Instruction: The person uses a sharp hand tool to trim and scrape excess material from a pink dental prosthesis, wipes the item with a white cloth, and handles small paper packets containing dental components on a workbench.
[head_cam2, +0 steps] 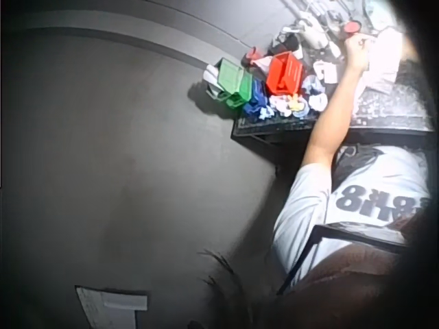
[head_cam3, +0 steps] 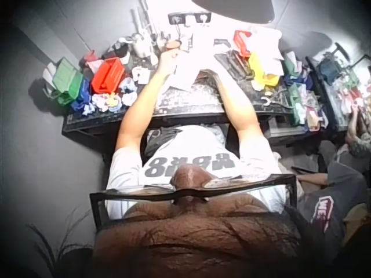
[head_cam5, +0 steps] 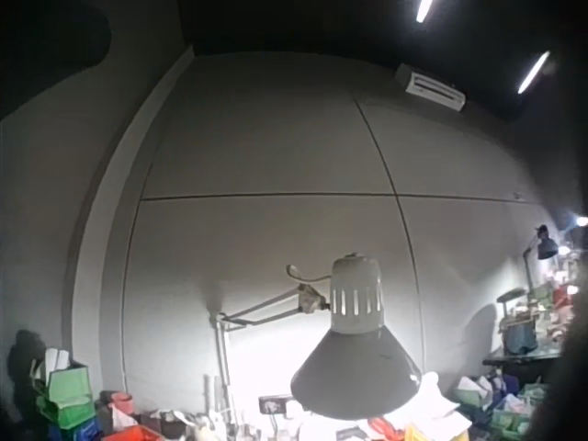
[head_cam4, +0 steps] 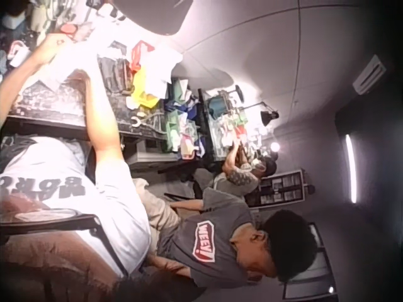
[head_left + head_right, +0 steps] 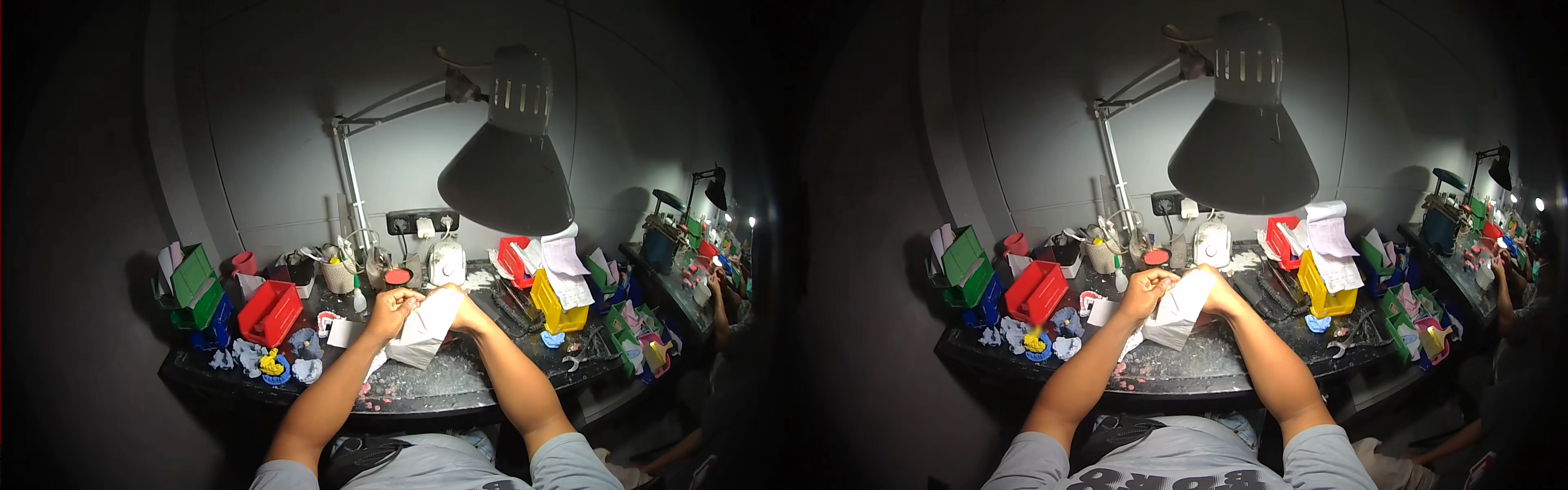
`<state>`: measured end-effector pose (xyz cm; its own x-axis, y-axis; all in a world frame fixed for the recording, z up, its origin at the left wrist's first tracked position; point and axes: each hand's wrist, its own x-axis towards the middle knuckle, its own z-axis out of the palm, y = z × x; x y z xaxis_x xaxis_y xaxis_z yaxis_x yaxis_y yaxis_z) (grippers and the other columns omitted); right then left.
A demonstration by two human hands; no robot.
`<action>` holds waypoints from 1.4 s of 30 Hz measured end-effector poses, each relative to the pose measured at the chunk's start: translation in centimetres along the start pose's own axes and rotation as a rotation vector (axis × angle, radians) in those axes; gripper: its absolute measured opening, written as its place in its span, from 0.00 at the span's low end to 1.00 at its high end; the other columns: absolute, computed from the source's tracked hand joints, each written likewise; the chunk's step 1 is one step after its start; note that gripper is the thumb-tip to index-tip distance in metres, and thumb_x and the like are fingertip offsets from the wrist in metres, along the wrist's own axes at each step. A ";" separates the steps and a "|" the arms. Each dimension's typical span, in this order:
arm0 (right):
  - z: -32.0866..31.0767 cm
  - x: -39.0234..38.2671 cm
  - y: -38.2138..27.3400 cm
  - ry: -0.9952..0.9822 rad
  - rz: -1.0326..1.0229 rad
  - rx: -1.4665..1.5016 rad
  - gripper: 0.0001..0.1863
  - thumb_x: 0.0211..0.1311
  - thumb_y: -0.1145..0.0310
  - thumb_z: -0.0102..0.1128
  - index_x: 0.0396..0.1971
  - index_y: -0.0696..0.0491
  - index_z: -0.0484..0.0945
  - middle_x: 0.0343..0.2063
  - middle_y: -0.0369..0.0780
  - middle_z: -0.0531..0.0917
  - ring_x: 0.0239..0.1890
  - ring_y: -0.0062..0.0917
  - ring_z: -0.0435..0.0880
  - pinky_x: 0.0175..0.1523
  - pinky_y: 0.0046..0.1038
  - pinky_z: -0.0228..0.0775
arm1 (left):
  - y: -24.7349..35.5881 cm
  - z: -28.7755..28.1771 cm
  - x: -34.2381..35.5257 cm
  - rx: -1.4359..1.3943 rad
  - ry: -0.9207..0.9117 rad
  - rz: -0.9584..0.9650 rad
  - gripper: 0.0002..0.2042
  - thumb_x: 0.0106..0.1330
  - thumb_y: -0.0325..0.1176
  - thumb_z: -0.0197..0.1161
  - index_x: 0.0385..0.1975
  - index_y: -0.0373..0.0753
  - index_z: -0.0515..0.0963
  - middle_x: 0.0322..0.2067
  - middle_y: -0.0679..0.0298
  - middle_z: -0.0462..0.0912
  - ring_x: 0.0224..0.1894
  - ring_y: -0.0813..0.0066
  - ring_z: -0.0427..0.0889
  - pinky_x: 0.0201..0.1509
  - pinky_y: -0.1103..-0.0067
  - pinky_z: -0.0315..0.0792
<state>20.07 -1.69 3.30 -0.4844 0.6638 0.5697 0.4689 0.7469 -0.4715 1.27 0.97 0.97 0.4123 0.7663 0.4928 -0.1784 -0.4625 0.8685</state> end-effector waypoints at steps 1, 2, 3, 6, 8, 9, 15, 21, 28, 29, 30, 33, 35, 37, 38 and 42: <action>-0.1 0.1 -0.6 0.059 -0.012 0.118 0.06 0.45 0.72 0.66 0.18 0.59 0.79 0.17 0.42 0.81 0.19 0.23 0.79 0.26 0.28 0.69 | 0.8 -0.1 -0.1 -0.033 0.008 -0.022 0.07 0.68 0.20 0.53 0.40 0.29 0.79 0.32 0.64 0.83 0.33 0.84 0.78 0.37 0.86 0.72; -0.2 0.3 -1.2 0.116 -0.025 0.237 0.06 0.45 0.73 0.66 0.17 0.59 0.79 0.17 0.41 0.81 0.19 0.23 0.79 0.26 0.28 0.69 | 0.5 -0.4 -0.1 -0.036 0.012 0.005 0.07 0.68 0.21 0.53 0.40 0.29 0.79 0.31 0.65 0.82 0.31 0.85 0.77 0.35 0.86 0.71; 0.1 0.0 -1.5 0.103 0.042 0.325 0.08 0.48 0.72 0.66 0.17 0.58 0.77 0.17 0.38 0.81 0.20 0.18 0.77 0.26 0.25 0.68 | 0.6 -0.3 -0.4 -0.039 0.000 -0.020 0.07 0.68 0.22 0.54 0.40 0.29 0.79 0.31 0.65 0.82 0.31 0.85 0.77 0.34 0.86 0.71; 0.3 -0.1 -0.4 0.058 0.252 0.534 0.10 0.51 0.72 0.66 0.17 0.57 0.76 0.17 0.36 0.79 0.22 0.14 0.74 0.26 0.22 0.66 | 0.9 -0.2 -0.5 -0.041 -0.041 -0.069 0.07 0.68 0.23 0.55 0.41 0.29 0.79 0.33 0.64 0.82 0.34 0.83 0.79 0.39 0.85 0.73; 0.5 0.0 -0.3 0.051 0.284 0.495 0.10 0.54 0.70 0.66 0.17 0.56 0.77 0.19 0.34 0.78 0.23 0.12 0.73 0.27 0.20 0.65 | 1.6 0.6 -0.8 -0.051 -0.047 -0.028 0.08 0.68 0.23 0.56 0.43 0.28 0.79 0.34 0.63 0.83 0.38 0.80 0.80 0.45 0.83 0.74; 0.5 0.1 -0.5 0.052 0.371 0.502 0.10 0.54 0.71 0.65 0.17 0.56 0.76 0.18 0.34 0.77 0.23 0.12 0.73 0.26 0.21 0.65 | 1.8 0.6 -0.9 -0.011 -0.059 0.004 0.09 0.67 0.23 0.57 0.44 0.28 0.79 0.36 0.61 0.83 0.41 0.78 0.80 0.49 0.82 0.74; -0.6 -0.7 -1.0 0.010 0.082 0.107 0.10 0.52 0.64 0.66 0.23 0.56 0.81 0.19 0.40 0.81 0.21 0.22 0.78 0.27 0.27 0.69 | 0.7 0.1 -0.4 0.003 -0.060 -0.034 0.10 0.66 0.26 0.59 0.44 0.30 0.80 0.36 0.62 0.84 0.38 0.79 0.81 0.46 0.81 0.75; 2.0 0.4 2.6 0.261 -0.102 -0.131 0.16 0.45 0.60 0.68 0.29 0.55 0.76 0.30 0.43 0.79 0.35 0.37 0.80 0.42 0.34 0.73 | -0.4 -1.2 0.0 -0.056 0.039 0.001 0.08 0.62 0.27 0.61 0.38 0.29 0.79 0.34 0.59 0.83 0.35 0.75 0.80 0.43 0.79 0.74; 0.8 -0.4 -0.6 0.688 0.140 -0.143 0.17 0.38 0.57 0.70 0.22 0.55 0.78 0.21 0.45 0.80 0.25 0.39 0.80 0.34 0.34 0.72 | 1.9 -0.1 0.2 -0.173 0.017 0.114 0.10 0.66 0.30 0.61 0.39 0.29 0.77 0.34 0.60 0.83 0.34 0.78 0.80 0.42 0.81 0.74; -0.1 -1.1 1.0 0.658 0.170 -0.088 0.19 0.39 0.58 0.71 0.26 0.56 0.77 0.24 0.44 0.80 0.27 0.36 0.81 0.34 0.34 0.73 | 2.2 2.1 0.4 -0.172 0.024 0.150 0.10 0.66 0.31 0.61 0.39 0.29 0.77 0.34 0.60 0.83 0.33 0.78 0.80 0.42 0.81 0.74; 0.2 -0.9 1.1 0.600 0.188 -0.003 0.21 0.41 0.59 0.72 0.30 0.58 0.75 0.27 0.44 0.80 0.29 0.33 0.81 0.35 0.33 0.73 | 1.7 2.1 0.2 -0.144 0.036 0.223 0.10 0.66 0.30 0.61 0.40 0.29 0.76 0.34 0.61 0.82 0.33 0.79 0.80 0.41 0.82 0.74; 1.8 0.0 -0.1 0.474 0.192 0.535 0.14 0.44 0.63 0.71 0.28 0.57 0.81 0.26 0.41 0.84 0.30 0.29 0.84 0.35 0.32 0.75 | -2.1 -1.7 1.4 -0.059 0.074 0.296 0.08 0.66 0.29 0.62 0.40 0.31 0.76 0.32 0.63 0.82 0.31 0.81 0.78 0.38 0.85 0.72; 1.7 0.3 -1.0 0.389 0.181 0.748 0.14 0.45 0.64 0.71 0.29 0.57 0.82 0.27 0.40 0.84 0.30 0.27 0.84 0.36 0.32 0.75 | -3.7 -4.2 2.5 -0.036 0.075 0.179 0.09 0.64 0.27 0.61 0.41 0.31 0.75 0.31 0.63 0.81 0.30 0.81 0.78 0.36 0.85 0.71; 2.2 0.0 -0.8 0.311 0.157 0.805 0.13 0.46 0.64 0.71 0.29 0.56 0.82 0.28 0.40 0.84 0.31 0.26 0.84 0.37 0.31 0.76 | -1.2 -3.3 0.5 -0.016 0.095 0.104 0.11 0.63 0.25 0.61 0.44 0.29 0.74 0.31 0.61 0.80 0.31 0.78 0.78 0.36 0.83 0.73; 2.4 0.1 -0.7 0.279 0.137 0.816 0.13 0.47 0.65 0.71 0.30 0.56 0.82 0.28 0.40 0.84 0.32 0.25 0.84 0.37 0.31 0.76 | -0.8 -2.9 0.4 -0.009 0.110 0.085 0.12 0.62 0.25 0.62 0.44 0.29 0.75 0.32 0.61 0.80 0.31 0.77 0.79 0.37 0.83 0.73; 2.6 -0.6 -0.3 0.162 0.097 0.849 0.13 0.48 0.66 0.71 0.32 0.56 0.82 0.29 0.40 0.84 0.33 0.23 0.83 0.38 0.30 0.77 | -2.4 -2.9 -0.1 0.040 0.148 0.065 0.12 0.58 0.23 0.63 0.42 0.31 0.78 0.36 0.62 0.82 0.37 0.75 0.80 0.43 0.79 0.75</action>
<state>18.37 -2.22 1.33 -0.3298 0.7605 0.5594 -0.2384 0.5062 -0.8288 -0.96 3.27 -0.99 0.2646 0.7899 0.5533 -0.1634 -0.5287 0.8329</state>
